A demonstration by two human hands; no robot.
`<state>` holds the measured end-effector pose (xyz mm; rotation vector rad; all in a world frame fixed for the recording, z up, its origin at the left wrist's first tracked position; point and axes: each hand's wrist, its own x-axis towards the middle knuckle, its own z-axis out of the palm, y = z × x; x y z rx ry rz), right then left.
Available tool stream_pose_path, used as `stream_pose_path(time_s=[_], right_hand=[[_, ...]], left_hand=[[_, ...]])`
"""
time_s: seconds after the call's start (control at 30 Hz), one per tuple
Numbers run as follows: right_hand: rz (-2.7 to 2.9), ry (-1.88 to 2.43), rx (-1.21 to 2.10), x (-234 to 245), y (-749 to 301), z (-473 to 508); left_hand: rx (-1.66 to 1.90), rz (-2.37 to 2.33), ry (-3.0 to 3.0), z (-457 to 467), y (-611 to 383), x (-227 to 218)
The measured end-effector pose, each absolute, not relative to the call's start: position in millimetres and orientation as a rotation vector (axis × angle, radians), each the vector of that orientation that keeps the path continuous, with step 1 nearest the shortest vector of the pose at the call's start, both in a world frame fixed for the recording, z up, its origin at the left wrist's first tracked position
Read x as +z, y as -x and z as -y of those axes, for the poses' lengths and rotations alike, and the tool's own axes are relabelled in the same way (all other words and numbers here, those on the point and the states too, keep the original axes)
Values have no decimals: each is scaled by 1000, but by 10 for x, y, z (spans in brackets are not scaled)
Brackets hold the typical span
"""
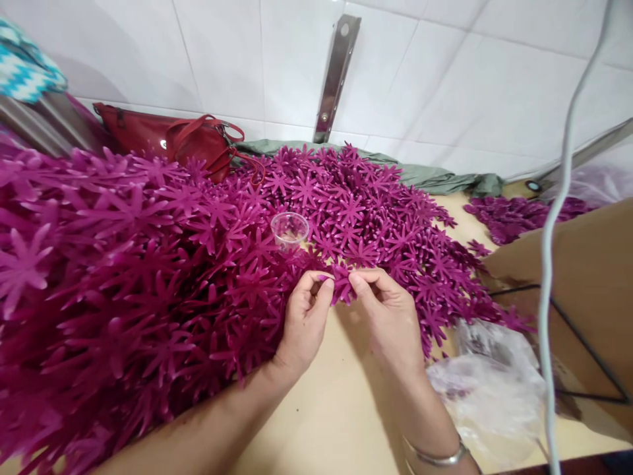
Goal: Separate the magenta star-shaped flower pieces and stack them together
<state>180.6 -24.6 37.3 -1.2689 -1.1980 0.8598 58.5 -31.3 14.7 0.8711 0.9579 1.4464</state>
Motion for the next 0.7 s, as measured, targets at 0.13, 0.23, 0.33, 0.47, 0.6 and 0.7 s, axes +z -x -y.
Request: stream_pose_path(time_s=[0.13,0.23,0.33,0.47,0.6,0.7], right_hand=[[966,1182,1080,318,-1809,193],[1061,1231,1053,338,-1811,198],[1222,1287,989,398,-1826,232],[1387,1276,914,436,-1846,260],[1503,1315,754,419,-1844,267],[1573,1293,702,424,-1843,266]], left_hand=[[1435,-966,-845,308,-592,126],[1457,-985,-842,303,-592,122],[1475,-958,-817,295,-592,113],[1497,-912,-752,284,-593,76],[1511,-897,-744,275,-590,51],[1519,-910,-752,269,-591,62]])
